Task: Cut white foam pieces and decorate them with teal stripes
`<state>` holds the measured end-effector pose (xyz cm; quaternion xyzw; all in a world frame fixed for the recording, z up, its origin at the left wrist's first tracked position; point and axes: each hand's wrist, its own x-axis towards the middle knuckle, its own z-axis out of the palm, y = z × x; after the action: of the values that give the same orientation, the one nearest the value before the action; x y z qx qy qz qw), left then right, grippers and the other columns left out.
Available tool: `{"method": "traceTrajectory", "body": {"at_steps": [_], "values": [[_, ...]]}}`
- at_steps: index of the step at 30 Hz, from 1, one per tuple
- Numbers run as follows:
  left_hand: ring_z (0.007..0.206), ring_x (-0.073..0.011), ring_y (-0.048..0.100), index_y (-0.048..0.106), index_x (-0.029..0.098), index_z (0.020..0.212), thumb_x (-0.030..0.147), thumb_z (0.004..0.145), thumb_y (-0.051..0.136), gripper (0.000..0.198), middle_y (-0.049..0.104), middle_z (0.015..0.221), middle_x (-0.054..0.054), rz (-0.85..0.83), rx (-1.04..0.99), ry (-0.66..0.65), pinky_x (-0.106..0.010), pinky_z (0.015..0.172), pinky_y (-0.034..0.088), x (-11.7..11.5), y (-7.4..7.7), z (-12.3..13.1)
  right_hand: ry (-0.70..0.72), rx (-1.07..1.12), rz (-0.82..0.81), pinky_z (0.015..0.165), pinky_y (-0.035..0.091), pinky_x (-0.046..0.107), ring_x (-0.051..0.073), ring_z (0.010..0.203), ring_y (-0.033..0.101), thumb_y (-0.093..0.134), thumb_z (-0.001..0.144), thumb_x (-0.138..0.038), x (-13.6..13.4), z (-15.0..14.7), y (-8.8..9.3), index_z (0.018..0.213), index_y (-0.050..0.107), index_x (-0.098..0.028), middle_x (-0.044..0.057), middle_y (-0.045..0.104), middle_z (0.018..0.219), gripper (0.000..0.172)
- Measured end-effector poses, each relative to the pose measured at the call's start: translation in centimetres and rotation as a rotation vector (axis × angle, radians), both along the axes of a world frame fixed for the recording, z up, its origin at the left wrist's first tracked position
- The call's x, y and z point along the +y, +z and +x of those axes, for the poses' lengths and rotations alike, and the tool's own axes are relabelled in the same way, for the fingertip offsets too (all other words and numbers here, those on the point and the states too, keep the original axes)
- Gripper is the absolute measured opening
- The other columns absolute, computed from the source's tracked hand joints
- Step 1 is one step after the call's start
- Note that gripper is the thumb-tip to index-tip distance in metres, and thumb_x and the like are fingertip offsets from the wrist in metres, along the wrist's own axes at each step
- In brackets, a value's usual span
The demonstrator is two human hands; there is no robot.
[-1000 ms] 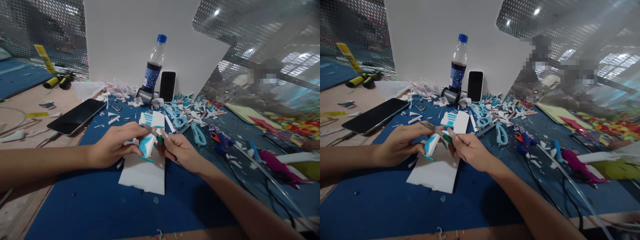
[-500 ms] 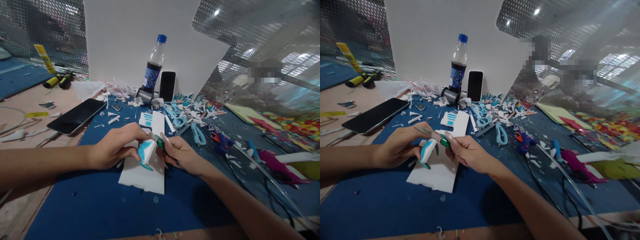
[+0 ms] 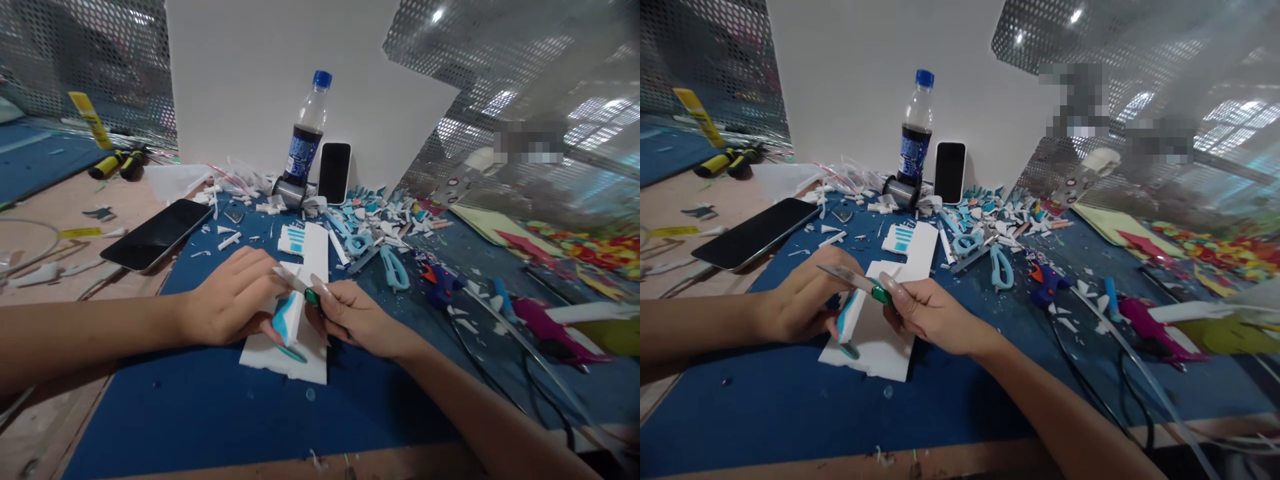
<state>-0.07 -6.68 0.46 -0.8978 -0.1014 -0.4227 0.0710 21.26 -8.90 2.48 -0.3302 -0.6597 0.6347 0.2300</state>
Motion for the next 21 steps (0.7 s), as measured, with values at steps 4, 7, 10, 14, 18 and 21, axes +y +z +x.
{"method": "traceTrajectory", "body": {"at_steps": [4, 7, 10, 14, 18, 21], "values": [[0.064, -0.0199, 0.050, 0.047, 0.012, 0.091, 0.041, 0.100, 0.026, 0.037, 0.056, 0.072, -0.010, 0.065, 0.019, 0.004, -0.033, 0.056, 0.041, 0.14, 0.03, 0.11, 0.036, 0.022, -0.018, 0.036, 0.015, 0.021, 0.004, 0.033, 0.023, 0.046, 0.086, -0.064, 0.13, 0.04, -0.21, 0.063, 0.050, -0.015, -0.009, 0.033, 0.038, 0.055], [0.062, -0.0191, 0.049, 0.047, 0.012, 0.093, 0.040, 0.100, 0.026, 0.036, 0.055, 0.071, -0.009, 0.006, 0.014, -0.028, -0.032, 0.055, 0.040, 0.16, 0.00, 0.20, 0.047, 0.032, -0.053, 0.036, 0.014, 0.021, 0.003, 0.032, 0.022, 0.046, 0.085, -0.066, 0.26, 0.12, -0.37, 0.063, 0.050, -0.015, -0.010, 0.032, 0.037, 0.055], [0.063, -0.0184, 0.048, 0.047, 0.011, 0.097, 0.040, 0.101, 0.026, 0.036, 0.055, 0.074, -0.009, -0.094, 0.004, -0.066, -0.031, 0.057, 0.041, 0.09, 0.01, 0.08, 0.048, 0.047, -0.080, 0.035, 0.015, 0.021, 0.004, 0.030, 0.022, 0.046, 0.084, -0.067, 0.30, 0.09, -0.40, 0.063, 0.050, -0.015, -0.010, 0.032, 0.036, 0.056], [0.068, -0.0175, 0.049, 0.046, 0.011, 0.099, 0.034, 0.101, 0.031, 0.027, 0.056, 0.079, -0.008, -0.157, -0.053, -0.134, -0.030, 0.060, 0.042, 0.08, 0.04, -0.18, 0.052, 0.041, -0.108, 0.034, 0.017, 0.020, 0.004, 0.029, 0.022, 0.045, 0.081, -0.071, 0.35, 0.01, -0.33, 0.065, 0.051, -0.015, -0.010, 0.033, 0.035, 0.059], [0.067, -0.0172, 0.048, 0.046, 0.012, 0.098, 0.033, 0.101, 0.029, 0.028, 0.055, 0.076, -0.008, -0.189, -0.054, -0.136, -0.029, 0.060, 0.041, 0.15, 0.07, -0.20, 0.057, 0.038, -0.087, 0.034, 0.018, 0.020, 0.004, 0.028, 0.022, 0.044, 0.082, -0.071, 0.48, -0.01, -0.26, 0.063, 0.051, -0.015, -0.010, 0.032, 0.034, 0.060], [0.063, -0.0166, 0.047, 0.046, 0.012, 0.097, 0.032, 0.101, 0.027, 0.028, 0.054, 0.073, -0.006, -0.205, -0.036, -0.133, -0.028, 0.058, 0.040, 0.18, 0.20, -0.09, 0.048, 0.043, -0.057, 0.034, 0.019, 0.020, 0.003, 0.028, 0.023, 0.043, 0.086, -0.067, 0.46, 0.00, -0.27, 0.060, 0.050, -0.015, -0.009, 0.032, 0.034, 0.058]]}}
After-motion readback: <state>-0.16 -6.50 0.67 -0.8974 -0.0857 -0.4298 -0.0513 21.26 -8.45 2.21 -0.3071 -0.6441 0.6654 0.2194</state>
